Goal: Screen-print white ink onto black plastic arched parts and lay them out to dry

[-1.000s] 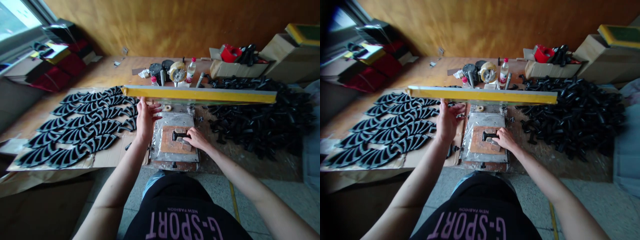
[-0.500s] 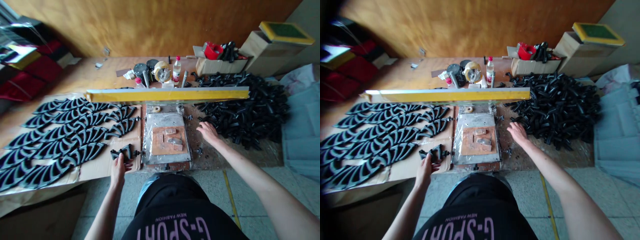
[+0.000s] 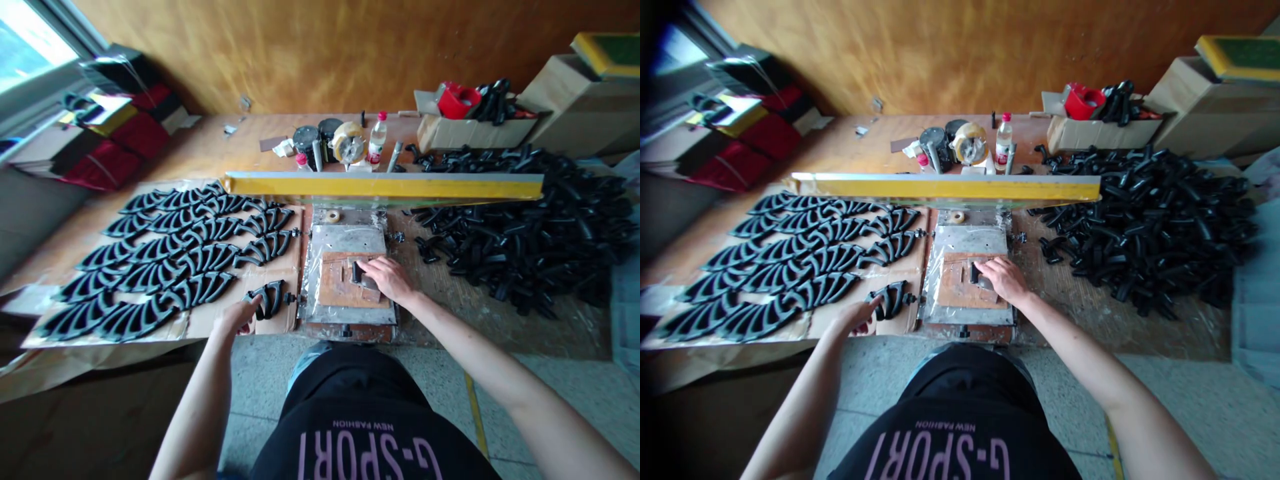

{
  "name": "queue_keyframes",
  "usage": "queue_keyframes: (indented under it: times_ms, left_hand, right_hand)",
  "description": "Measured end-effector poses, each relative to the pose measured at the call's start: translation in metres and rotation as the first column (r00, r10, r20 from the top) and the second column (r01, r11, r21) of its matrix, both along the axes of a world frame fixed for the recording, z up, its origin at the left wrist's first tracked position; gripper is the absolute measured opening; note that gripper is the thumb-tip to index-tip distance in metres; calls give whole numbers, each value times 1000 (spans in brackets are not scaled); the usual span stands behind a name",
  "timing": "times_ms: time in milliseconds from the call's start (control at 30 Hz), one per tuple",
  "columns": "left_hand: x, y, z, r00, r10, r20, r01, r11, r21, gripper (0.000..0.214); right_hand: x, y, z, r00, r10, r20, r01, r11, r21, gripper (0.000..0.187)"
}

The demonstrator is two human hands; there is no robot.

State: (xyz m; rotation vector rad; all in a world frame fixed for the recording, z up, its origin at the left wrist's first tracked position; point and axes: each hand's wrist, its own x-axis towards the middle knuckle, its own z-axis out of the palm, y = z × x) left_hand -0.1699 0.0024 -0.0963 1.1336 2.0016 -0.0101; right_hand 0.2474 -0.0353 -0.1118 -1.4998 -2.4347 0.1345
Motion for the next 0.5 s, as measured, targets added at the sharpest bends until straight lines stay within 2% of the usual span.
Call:
queue_keyframes:
  times_ms: [100, 167, 200, 233, 267, 300, 333, 367, 433, 500]
  left_hand:
    - [32, 30, 48, 987, -73, 142, 42, 977, 207, 52]
    - [65, 45, 85, 955, -120, 272, 9, 926, 378, 62]
    - [84, 50, 103, 922, -151, 355, -37, 882, 470, 66]
    - [102, 53, 119, 819, -226, 527, -154, 799, 582, 67]
    - [118, 54, 133, 709, -305, 636, -238, 745, 623, 66]
    - [133, 52, 145, 606, -376, 701, -289, 717, 634, 64]
    - [144, 49, 152, 522, -424, 740, -329, 701, 633, 63]
    - [152, 44, 155, 486, -439, 756, -342, 700, 627, 62]
    - [155, 31, 153, 495, -418, 762, -367, 694, 619, 61]
    - [147, 13, 140, 542, -364, 757, -397, 683, 613, 62]
  right_hand:
    - [-27, 11, 3, 998, 50, 35, -50, 999, 0, 34]
    - [-32, 14, 4, 997, 40, 59, -39, 999, -7, 31]
    - [-33, 14, 4, 997, 38, 60, -38, 999, -1, 30]
    - [-35, 13, 4, 997, 49, 55, -50, 999, 8, 30]
    - [-37, 12, 3, 997, 70, 41, -71, 997, 16, 31]
    - [-40, 10, 2, 995, 97, 23, -98, 995, 19, 34]
    - [-43, 7, 1, 992, 125, 0, -125, 992, 13, 39]
    - [-45, 4, 0, 988, 154, -25, -154, 988, -3, 43]
    - [-44, -2, -3, 980, 185, -78, -190, 980, -60, 41]
    - [-28, -7, -3, 983, 130, -129, -146, 981, -128, 33]
